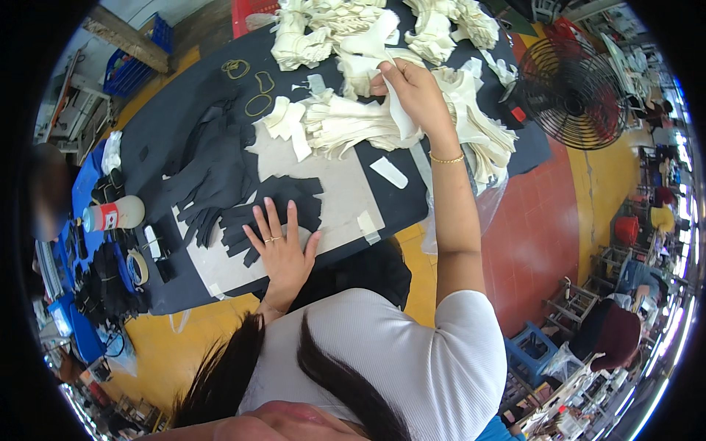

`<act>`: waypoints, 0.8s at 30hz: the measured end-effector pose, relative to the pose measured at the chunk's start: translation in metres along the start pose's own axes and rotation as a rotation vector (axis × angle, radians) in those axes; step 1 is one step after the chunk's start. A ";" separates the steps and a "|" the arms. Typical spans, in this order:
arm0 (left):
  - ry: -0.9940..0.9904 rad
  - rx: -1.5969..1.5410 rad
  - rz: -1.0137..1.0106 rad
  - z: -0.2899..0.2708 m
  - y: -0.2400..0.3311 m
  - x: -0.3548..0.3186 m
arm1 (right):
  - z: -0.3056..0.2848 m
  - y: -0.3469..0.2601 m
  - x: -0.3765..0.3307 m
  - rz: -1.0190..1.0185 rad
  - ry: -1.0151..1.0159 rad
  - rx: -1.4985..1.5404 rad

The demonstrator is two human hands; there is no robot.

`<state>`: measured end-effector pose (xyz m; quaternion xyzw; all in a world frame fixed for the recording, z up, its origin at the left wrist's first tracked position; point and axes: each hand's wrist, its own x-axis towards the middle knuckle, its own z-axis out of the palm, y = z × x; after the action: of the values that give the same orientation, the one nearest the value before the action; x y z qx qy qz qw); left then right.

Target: The person assembles gloves by hand at a workbench. They place white foam inserts into black glove shells, then fold and stack the finished gloves. The person also handles white gloves and foam pieces, organizing them on the table.

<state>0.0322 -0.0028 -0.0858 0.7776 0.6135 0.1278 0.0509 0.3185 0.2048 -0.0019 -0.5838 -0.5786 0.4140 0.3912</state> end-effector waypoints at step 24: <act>0.035 0.027 0.013 0.002 0.001 0.001 | -0.103 -0.008 -0.064 -0.069 0.604 -0.808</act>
<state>0.0338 -0.0015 -0.0870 0.7798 0.6109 0.1335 0.0287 0.4127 0.1438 0.0438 -0.7626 -0.5728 -0.0433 0.2975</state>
